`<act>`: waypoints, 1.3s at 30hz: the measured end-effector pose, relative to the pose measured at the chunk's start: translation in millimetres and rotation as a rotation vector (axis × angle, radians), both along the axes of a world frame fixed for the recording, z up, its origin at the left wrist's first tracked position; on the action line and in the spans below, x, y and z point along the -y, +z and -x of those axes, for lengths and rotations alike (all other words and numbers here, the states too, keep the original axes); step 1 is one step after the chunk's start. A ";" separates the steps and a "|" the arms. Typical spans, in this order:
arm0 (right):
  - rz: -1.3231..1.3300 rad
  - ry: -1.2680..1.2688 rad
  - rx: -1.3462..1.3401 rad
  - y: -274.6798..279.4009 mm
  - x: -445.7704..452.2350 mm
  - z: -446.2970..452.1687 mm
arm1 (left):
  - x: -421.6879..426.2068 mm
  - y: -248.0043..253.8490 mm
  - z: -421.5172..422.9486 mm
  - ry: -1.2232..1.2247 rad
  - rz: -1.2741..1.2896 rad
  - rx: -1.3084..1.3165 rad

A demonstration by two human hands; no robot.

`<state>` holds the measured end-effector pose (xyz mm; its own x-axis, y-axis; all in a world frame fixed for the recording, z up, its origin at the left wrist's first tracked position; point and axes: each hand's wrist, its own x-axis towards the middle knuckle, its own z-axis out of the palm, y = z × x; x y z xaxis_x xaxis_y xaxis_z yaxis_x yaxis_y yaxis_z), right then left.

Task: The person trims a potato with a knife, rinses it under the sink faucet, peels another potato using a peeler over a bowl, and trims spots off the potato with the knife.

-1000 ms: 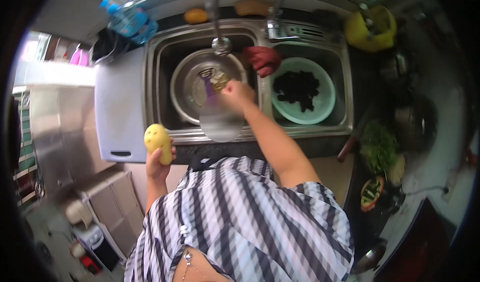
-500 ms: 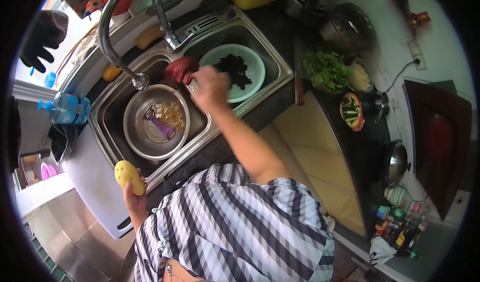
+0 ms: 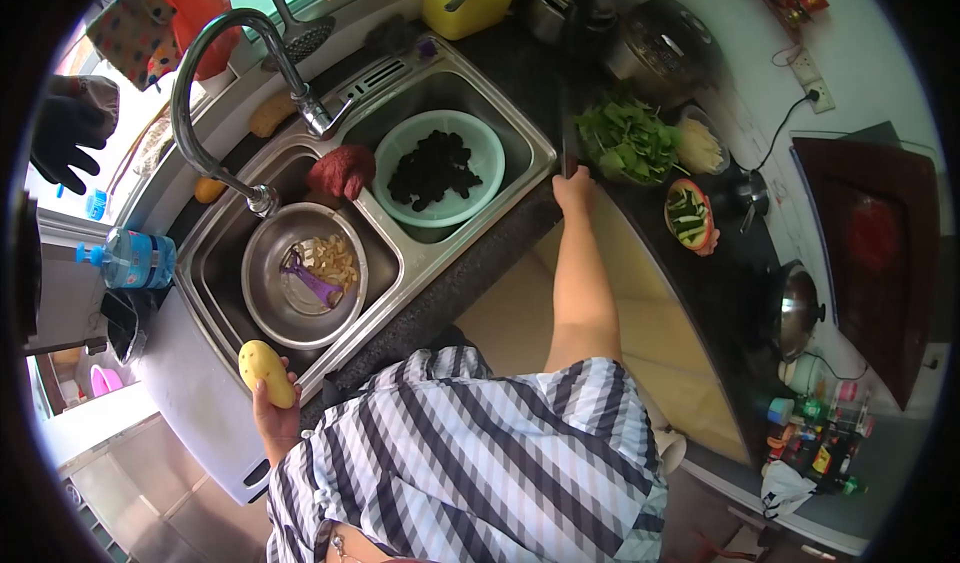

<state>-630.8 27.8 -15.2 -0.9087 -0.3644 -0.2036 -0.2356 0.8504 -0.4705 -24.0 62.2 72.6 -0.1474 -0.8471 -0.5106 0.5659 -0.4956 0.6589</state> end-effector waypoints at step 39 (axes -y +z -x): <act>0.905 2.003 -0.064 158.1 11.4 -440.7 | -2.0 17.6 -23.6 0.014 0.268 0.055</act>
